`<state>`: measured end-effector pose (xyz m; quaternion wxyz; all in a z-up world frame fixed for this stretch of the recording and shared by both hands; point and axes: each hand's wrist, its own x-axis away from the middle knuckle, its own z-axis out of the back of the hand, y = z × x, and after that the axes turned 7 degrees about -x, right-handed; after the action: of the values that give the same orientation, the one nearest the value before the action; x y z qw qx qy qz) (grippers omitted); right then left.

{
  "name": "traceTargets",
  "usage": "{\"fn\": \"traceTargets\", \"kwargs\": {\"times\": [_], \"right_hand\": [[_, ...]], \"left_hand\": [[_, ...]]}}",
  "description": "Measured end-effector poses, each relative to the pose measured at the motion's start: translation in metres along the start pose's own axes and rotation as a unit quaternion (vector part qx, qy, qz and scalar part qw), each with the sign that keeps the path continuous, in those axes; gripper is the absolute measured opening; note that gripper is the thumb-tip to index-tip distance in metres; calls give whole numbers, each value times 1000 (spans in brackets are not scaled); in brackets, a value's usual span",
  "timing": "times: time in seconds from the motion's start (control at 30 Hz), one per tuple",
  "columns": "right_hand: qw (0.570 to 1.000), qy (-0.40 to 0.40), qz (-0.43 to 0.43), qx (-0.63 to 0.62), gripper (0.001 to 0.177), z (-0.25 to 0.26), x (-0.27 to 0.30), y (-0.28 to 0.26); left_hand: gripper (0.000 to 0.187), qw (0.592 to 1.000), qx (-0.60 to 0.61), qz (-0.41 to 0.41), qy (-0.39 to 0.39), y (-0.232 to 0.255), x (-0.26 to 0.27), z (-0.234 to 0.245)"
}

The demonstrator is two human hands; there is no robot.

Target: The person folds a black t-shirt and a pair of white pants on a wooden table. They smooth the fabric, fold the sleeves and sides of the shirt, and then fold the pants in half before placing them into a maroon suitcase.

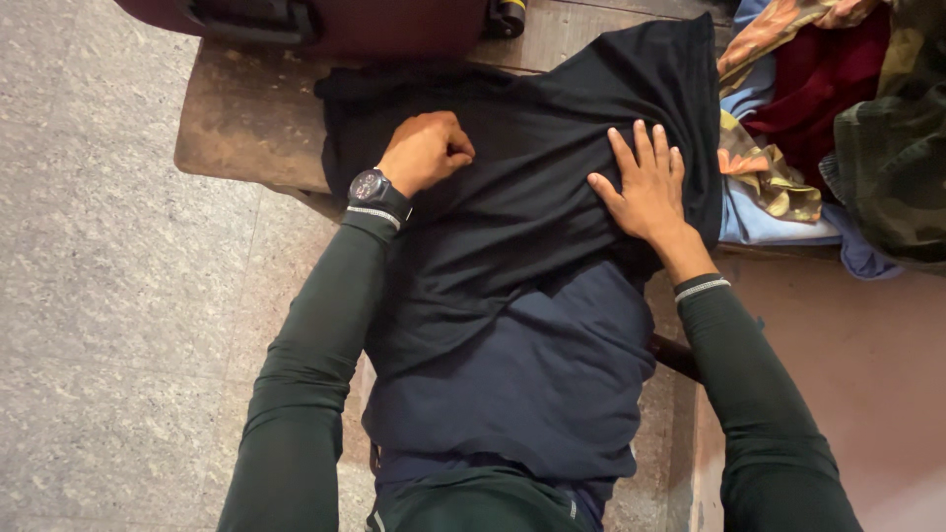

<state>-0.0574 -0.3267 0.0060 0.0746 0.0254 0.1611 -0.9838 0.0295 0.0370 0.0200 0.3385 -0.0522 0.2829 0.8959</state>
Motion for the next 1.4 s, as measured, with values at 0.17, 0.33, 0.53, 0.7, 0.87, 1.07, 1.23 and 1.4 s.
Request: {"fn": "traceTargets", "kwargs": {"times": [0.17, 0.33, 0.53, 0.7, 0.87, 1.07, 1.23, 1.4], "right_hand": [[1000, 1, 1, -1, 75, 0, 0, 0], [1000, 1, -3, 1, 75, -1, 0, 0], [1000, 1, 3, -2, 75, 0, 0, 1], [1000, 5, 3, 4, 76, -3, -1, 2], [1000, 10, 7, 2, 75, -5, 1, 5], [1000, 1, 0, -6, 76, -5, 2, 7], [997, 54, 44, -17, 70, -2, 0, 2], [993, 51, 89, -58, 28, 9, 10, -22]], "left_hand": [[8, 999, -14, 38, -18, 7, -1, 2], [9, 999, 25, 40, -18, 4, -1, 0], [5, 997, -32, -30, 58, 6, -1, -7], [11, 991, 57, 39, 111, -5, -5, -7], [12, 975, 89, 109, 172, -22, -5, 0], [24, 930, -42, 233, 283, -53, 37, 37], [32, 829, -135, 435, 323, -98, 86, 54], [57, 695, -450, 467, 311, -108, 133, 57]]}}
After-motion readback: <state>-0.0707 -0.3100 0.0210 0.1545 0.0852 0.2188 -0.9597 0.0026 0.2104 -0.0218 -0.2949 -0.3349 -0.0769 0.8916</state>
